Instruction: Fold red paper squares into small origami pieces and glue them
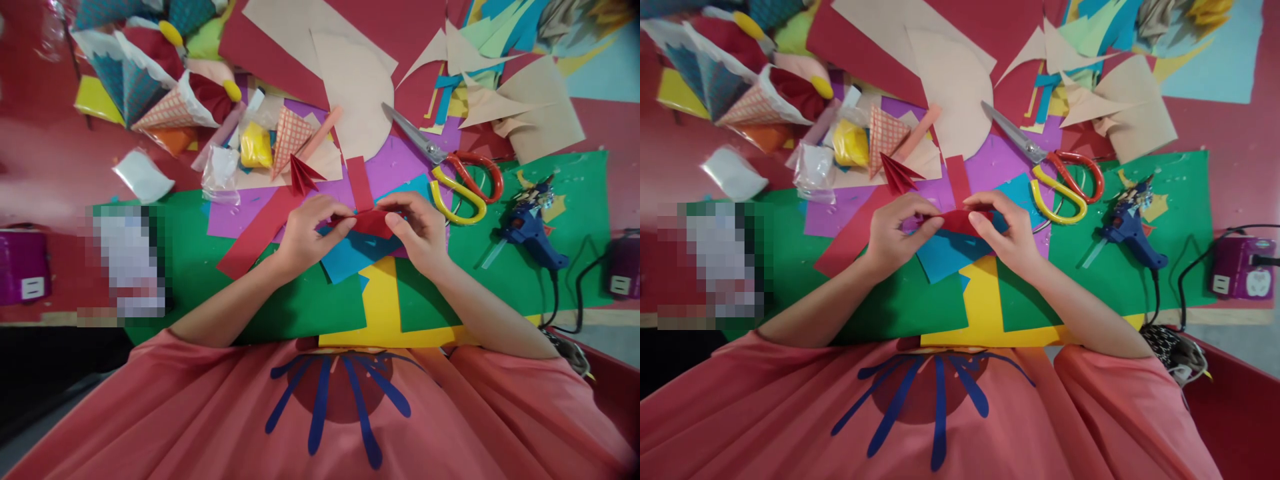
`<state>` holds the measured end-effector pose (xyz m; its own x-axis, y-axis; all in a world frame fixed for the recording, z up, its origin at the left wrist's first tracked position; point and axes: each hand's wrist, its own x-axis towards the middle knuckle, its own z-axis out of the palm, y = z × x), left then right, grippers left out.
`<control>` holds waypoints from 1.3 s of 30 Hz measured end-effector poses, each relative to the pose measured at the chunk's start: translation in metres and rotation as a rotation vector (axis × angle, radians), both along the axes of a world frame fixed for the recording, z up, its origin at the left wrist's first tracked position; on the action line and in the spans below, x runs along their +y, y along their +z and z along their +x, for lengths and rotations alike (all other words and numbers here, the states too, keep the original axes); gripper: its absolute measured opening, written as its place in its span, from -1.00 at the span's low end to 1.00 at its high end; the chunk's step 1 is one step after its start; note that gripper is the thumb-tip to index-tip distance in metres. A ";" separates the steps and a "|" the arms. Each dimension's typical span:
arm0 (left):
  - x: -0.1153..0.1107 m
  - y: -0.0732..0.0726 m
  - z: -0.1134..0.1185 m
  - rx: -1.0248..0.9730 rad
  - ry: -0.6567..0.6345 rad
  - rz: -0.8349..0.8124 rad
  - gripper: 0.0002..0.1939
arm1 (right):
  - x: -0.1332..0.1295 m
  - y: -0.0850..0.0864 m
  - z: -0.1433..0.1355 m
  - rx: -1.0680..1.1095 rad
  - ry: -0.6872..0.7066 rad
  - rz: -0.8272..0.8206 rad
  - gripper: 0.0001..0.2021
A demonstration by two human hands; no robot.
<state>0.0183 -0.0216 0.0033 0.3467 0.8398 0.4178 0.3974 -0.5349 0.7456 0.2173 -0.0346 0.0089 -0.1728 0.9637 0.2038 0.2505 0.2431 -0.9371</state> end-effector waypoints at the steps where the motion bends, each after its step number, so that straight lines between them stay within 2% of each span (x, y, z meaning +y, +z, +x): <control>1: 0.000 0.000 0.000 -0.011 0.012 -0.005 -0.88 | 0.000 -0.001 0.000 -0.001 -0.014 0.011 -0.87; 7: 0.001 -0.003 0.000 -0.008 -0.006 0.031 -0.89 | 0.001 -0.002 -0.001 -0.072 -0.050 0.110 -0.93; 14: -0.001 -0.004 -0.001 0.046 -0.038 0.148 -0.95 | -0.003 0.002 -0.001 -0.209 0.063 0.282 -0.90; 16: -0.001 -0.005 -0.002 0.055 -0.014 0.172 -0.92 | -0.003 0.001 0.000 -0.192 0.038 0.298 -0.84; 19: 0.001 -0.007 -0.004 0.036 0.047 0.189 -0.91 | -0.002 -0.004 0.002 -0.120 -0.055 0.196 -0.59; 22: 0.003 -0.007 -0.004 -0.025 0.061 0.214 -0.96 | 0.001 -0.010 0.005 -0.048 -0.068 0.052 -0.45; 26: 0.003 -0.006 -0.003 -0.087 0.039 0.223 -0.96 | 0.005 -0.015 0.006 0.003 -0.020 -0.046 -0.41; 33: 0.006 -0.013 -0.003 -0.252 -0.001 -0.007 -0.96 | 0.005 -0.011 0.002 0.145 0.002 -0.131 -0.44; 36: 0.006 -0.014 -0.002 -0.310 -0.002 -0.037 -0.97 | 0.005 -0.011 0.001 0.163 0.002 -0.146 -0.50; 39: 0.005 -0.012 0.000 -0.333 0.005 -0.062 -0.94 | 0.005 -0.012 0.001 0.111 -0.018 -0.140 -0.46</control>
<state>0.0178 -0.0168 -0.0092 0.1951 0.8686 0.4555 0.1290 -0.4831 0.8660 0.2185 -0.0300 -0.0030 -0.1393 0.9867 0.0841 0.1471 0.1046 -0.9836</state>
